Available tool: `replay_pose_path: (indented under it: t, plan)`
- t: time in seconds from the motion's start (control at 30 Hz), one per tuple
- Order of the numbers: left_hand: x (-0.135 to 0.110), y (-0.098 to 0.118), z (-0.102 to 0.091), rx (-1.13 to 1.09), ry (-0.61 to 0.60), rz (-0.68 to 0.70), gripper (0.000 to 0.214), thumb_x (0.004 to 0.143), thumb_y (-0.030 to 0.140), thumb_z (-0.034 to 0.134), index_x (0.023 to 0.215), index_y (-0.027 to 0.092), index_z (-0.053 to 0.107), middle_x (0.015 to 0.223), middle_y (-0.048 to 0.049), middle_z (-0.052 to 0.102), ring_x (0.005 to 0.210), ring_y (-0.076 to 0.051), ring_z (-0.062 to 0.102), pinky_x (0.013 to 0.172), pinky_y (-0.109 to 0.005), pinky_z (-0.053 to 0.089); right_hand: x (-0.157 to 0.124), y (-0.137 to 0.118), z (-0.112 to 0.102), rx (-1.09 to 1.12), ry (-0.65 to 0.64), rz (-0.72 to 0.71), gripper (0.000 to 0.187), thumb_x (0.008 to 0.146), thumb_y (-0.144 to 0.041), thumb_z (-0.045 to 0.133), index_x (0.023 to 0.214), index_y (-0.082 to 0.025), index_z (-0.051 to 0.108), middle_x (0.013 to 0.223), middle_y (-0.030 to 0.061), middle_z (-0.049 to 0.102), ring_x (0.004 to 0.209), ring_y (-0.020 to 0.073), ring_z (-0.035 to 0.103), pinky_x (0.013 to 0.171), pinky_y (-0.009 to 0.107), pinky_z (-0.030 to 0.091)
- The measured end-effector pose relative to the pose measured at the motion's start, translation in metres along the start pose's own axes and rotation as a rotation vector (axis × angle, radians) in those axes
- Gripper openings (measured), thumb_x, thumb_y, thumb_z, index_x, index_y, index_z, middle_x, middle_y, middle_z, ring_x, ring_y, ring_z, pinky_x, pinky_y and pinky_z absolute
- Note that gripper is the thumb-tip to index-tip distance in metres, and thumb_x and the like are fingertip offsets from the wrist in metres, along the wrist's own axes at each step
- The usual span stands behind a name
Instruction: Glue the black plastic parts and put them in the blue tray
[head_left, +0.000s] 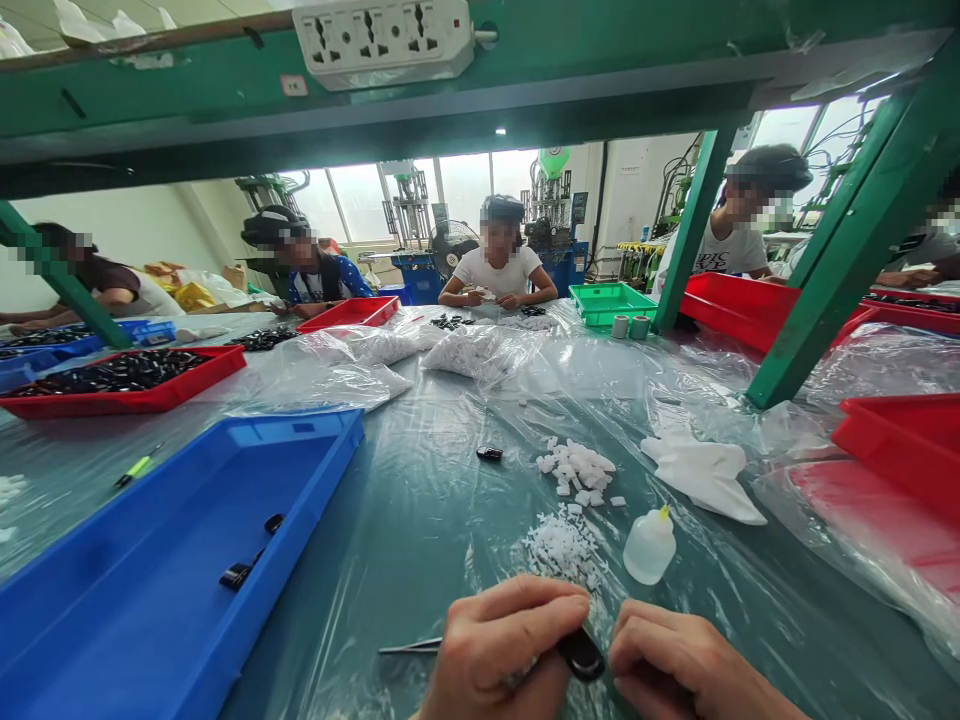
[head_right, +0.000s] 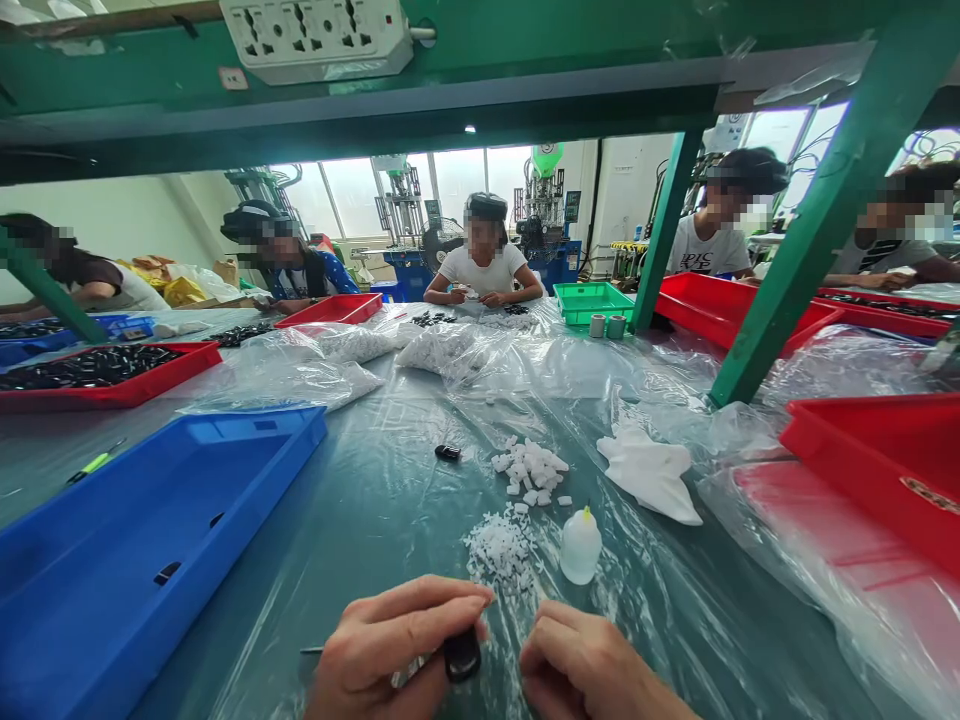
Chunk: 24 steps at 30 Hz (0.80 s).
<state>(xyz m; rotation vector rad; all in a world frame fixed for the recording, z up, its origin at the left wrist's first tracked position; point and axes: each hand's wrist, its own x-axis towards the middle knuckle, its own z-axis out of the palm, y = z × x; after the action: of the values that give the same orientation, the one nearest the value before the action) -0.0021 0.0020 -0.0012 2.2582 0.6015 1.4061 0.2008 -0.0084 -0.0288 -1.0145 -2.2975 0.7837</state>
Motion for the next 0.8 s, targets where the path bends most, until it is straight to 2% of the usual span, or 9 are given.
replay_pose_path:
  t: [0.07, 0.17, 0.23, 0.27, 0.37, 0.53, 0.67, 0.8]
  plan:
    - [0.0, 0.0, 0.003, -0.081, -0.05, -0.173, 0.033, 0.068, -0.003, 0.056, 0.094, 0.011, 0.07, 0.072, -0.0091, 0.071, 0.057, -0.013, 0.064, 0.053, -0.018, 0.051, -0.001, -0.003, -0.003, 0.069, 0.056, 0.033, 0.016, 0.086, -0.016, 0.043, 0.075, -0.02, 0.054, 0.07, -0.0004, 0.057, 0.063, 0.0115, 0.055, 0.058, 0.02, 0.042]
    - [0.0, 0.0, 0.008, -0.315, -0.21, -0.611, 0.012, 0.073, 0.011, 0.056, 0.072, 0.01, 0.068, 0.053, -0.0011, 0.056, 0.045, -0.009, 0.051, 0.044, -0.018, 0.04, -0.001, -0.006, -0.008, 0.189, 0.13, 0.1, 0.015, 0.086, -0.024, 0.048, 0.076, -0.02, 0.058, 0.071, -0.0002, 0.059, 0.065, 0.0126, 0.056, 0.058, 0.021, 0.044]
    - [0.0, 0.001, 0.011, -0.518, -0.283, -0.829, 0.016, 0.073, 0.019, 0.056, 0.06, 0.011, 0.059, 0.051, 0.0027, 0.044, 0.045, -0.006, 0.041, 0.043, -0.017, 0.033, -0.001, -0.008, -0.011, 0.284, 0.189, 0.146, 0.017, 0.086, -0.029, 0.05, 0.073, -0.02, 0.059, 0.068, -0.0007, 0.058, 0.062, 0.0124, 0.055, 0.056, 0.02, 0.043]
    - [0.0, 0.001, 0.012, -0.612, -0.296, -0.885, 0.019, 0.072, 0.022, 0.058, 0.056, 0.012, 0.054, 0.051, 0.0039, 0.039, 0.045, -0.005, 0.035, 0.042, -0.017, 0.028, -0.001, -0.008, -0.012, 0.331, 0.22, 0.17, 0.019, 0.085, -0.031, 0.052, 0.072, -0.02, 0.059, 0.067, -0.0011, 0.058, 0.06, 0.0121, 0.054, 0.054, 0.02, 0.043]
    - [0.002, 0.003, 0.015, -0.785, -0.33, -0.974, 0.024, 0.067, 0.025, 0.062, 0.054, 0.015, 0.045, 0.05, 0.0062, 0.03, 0.046, -0.003, 0.023, 0.042, -0.021, 0.016, -0.001, -0.011, -0.013, 0.429, 0.269, 0.199, 0.019, 0.083, -0.032, 0.056, 0.069, -0.02, 0.06, 0.064, -0.0019, 0.056, 0.058, 0.0113, 0.053, 0.053, 0.02, 0.043]
    - [0.003, 0.004, 0.018, -0.785, -0.381, -1.036, 0.02, 0.066, 0.024, 0.062, 0.056, 0.014, 0.048, 0.052, 0.006, 0.029, 0.048, -0.004, 0.023, 0.043, -0.022, 0.016, 0.0, -0.013, -0.007, 0.464, 0.372, 0.158, 0.015, 0.08, -0.029, 0.06, 0.069, -0.02, 0.064, 0.066, -0.0012, 0.059, 0.054, 0.0096, 0.052, 0.05, 0.019, 0.042]
    - [-0.002, -0.001, 0.021, -0.743, -0.407, -1.01, 0.024, 0.066, 0.021, 0.058, 0.051, 0.017, 0.039, 0.051, 0.0065, 0.025, 0.048, -0.004, 0.02, 0.043, -0.023, 0.015, 0.0, -0.011, -0.002, 0.426, 0.425, 0.072, 0.011, 0.079, -0.024, 0.062, 0.071, -0.02, 0.068, 0.066, 0.0, 0.062, 0.054, 0.0097, 0.055, 0.05, 0.018, 0.044]
    - [-0.005, -0.004, 0.023, -0.706, -0.388, -0.972, 0.024, 0.067, 0.022, 0.058, 0.052, 0.017, 0.039, 0.051, 0.0064, 0.024, 0.048, -0.005, 0.02, 0.042, -0.023, 0.015, -0.001, -0.009, -0.004, 0.34, 0.385, -0.002, 0.01, 0.078, -0.017, 0.061, 0.078, -0.021, 0.071, 0.07, 0.0017, 0.066, 0.06, 0.0115, 0.06, 0.055, 0.018, 0.048]
